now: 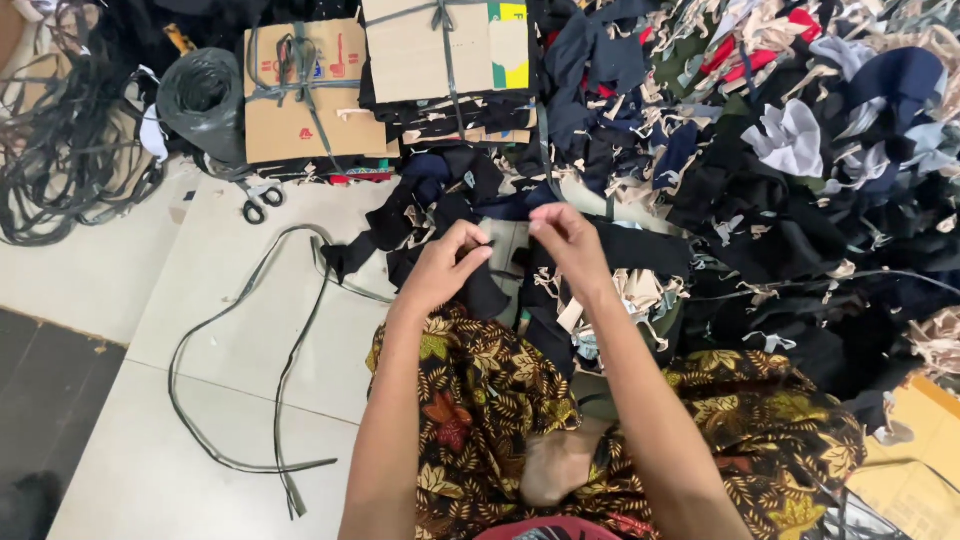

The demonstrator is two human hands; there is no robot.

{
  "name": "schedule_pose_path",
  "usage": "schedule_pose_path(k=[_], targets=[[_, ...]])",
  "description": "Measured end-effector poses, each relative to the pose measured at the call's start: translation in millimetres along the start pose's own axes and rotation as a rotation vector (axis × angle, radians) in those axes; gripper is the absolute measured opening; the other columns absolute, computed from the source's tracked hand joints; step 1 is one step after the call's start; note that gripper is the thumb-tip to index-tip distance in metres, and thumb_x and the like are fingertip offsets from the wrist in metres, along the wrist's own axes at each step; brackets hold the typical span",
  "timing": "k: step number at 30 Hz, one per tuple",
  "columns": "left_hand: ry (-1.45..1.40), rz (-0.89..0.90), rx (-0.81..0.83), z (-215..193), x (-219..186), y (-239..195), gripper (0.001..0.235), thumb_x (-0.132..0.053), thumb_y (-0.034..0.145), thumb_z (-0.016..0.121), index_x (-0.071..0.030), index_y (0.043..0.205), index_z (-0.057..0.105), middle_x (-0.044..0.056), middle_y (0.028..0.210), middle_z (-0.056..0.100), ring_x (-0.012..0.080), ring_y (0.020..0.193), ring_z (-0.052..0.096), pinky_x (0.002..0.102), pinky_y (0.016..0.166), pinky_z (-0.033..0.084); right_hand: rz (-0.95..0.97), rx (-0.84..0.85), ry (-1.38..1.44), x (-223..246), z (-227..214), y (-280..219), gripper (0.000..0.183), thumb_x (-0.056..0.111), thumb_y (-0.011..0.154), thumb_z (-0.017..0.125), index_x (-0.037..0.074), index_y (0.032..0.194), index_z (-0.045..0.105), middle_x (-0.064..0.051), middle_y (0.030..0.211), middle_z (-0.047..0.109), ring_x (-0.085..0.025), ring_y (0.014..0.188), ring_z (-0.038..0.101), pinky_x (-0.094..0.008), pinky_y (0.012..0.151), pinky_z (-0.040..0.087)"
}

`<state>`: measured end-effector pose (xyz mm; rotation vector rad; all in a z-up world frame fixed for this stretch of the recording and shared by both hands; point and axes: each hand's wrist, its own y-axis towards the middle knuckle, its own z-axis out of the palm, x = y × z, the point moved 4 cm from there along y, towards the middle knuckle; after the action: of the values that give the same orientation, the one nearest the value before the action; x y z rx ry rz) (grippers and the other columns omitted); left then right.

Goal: Sorting through fabric scraps and wrapping a piece around a cardboard template

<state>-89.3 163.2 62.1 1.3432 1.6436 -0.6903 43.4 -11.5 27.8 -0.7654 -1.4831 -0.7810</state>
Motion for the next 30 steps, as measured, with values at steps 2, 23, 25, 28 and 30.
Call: schedule_pose_path(k=[2, 23, 25, 28, 30], targets=[[-0.04, -0.011, 0.031, 2.7, -4.9, 0.3, 0.02, -0.02, 0.097, 0.069, -0.014, 0.115, 0.063, 0.012, 0.095, 0.074, 0.0292, 0.091, 0.071, 0.047, 0.083, 0.054, 0.039, 0.116, 0.016, 17.5, 12.6, -6.1, 0.035, 0.025, 0.093, 0.077, 0.012, 0.123, 0.067, -0.008, 0.111, 0.066, -0.017, 0.105, 0.062, -0.037, 0.097, 0.051], [0.41, -0.335, -0.309, -28.1, 84.4, 6.0, 0.046, -0.047, 0.092, 0.073, -0.012, 0.12, 0.063, 0.021, 0.11, 0.07, 0.0428, 0.107, 0.066, 0.054, 0.093, 0.052, 0.191, -0.108, -0.07, -34.6, -21.1, -10.5, 0.007, 0.023, 0.099, 0.069, 0.015, 0.1, 0.069, 0.0, 0.079, 0.064, -0.009, 0.069, 0.058, -0.029, 0.068, 0.062], [0.536, -0.4, -0.41, -33.1, 96.6, -8.9, 0.04, -0.038, 0.094, 0.073, -0.011, 0.121, 0.061, 0.019, 0.111, 0.069, 0.0422, 0.107, 0.066, 0.055, 0.094, 0.051, 0.237, -0.086, -0.009, -15.7, -17.2, -19.0, 0.007, 0.021, 0.103, 0.063, 0.014, 0.103, 0.066, 0.0, 0.083, 0.063, -0.008, 0.067, 0.059, -0.028, 0.067, 0.064], [0.493, -0.387, -0.619, -14.9, 62.1, -35.5, 0.035, -0.035, 0.093, 0.074, -0.011, 0.11, 0.055, 0.015, 0.11, 0.057, 0.0406, 0.11, 0.058, 0.052, 0.1, 0.045, 0.345, -0.031, 0.199, 33.0, 5.2, -39.2, 0.018, 0.02, 0.103, 0.057, 0.008, 0.116, 0.06, -0.003, 0.09, 0.058, -0.01, 0.06, 0.062, -0.033, 0.065, 0.067], [-0.582, -0.665, -0.214, 45.1, 12.5, -60.9, 0.062, -0.054, 0.106, 0.038, -0.002, 0.091, 0.068, 0.021, 0.085, 0.074, 0.032, 0.082, 0.075, 0.042, 0.082, 0.059, 0.447, -0.131, 0.442, 59.3, 22.8, -56.0, 0.056, 0.017, 0.098, 0.06, -0.007, 0.144, 0.037, -0.004, 0.095, 0.039, -0.008, 0.059, 0.052, -0.045, 0.077, 0.069]])
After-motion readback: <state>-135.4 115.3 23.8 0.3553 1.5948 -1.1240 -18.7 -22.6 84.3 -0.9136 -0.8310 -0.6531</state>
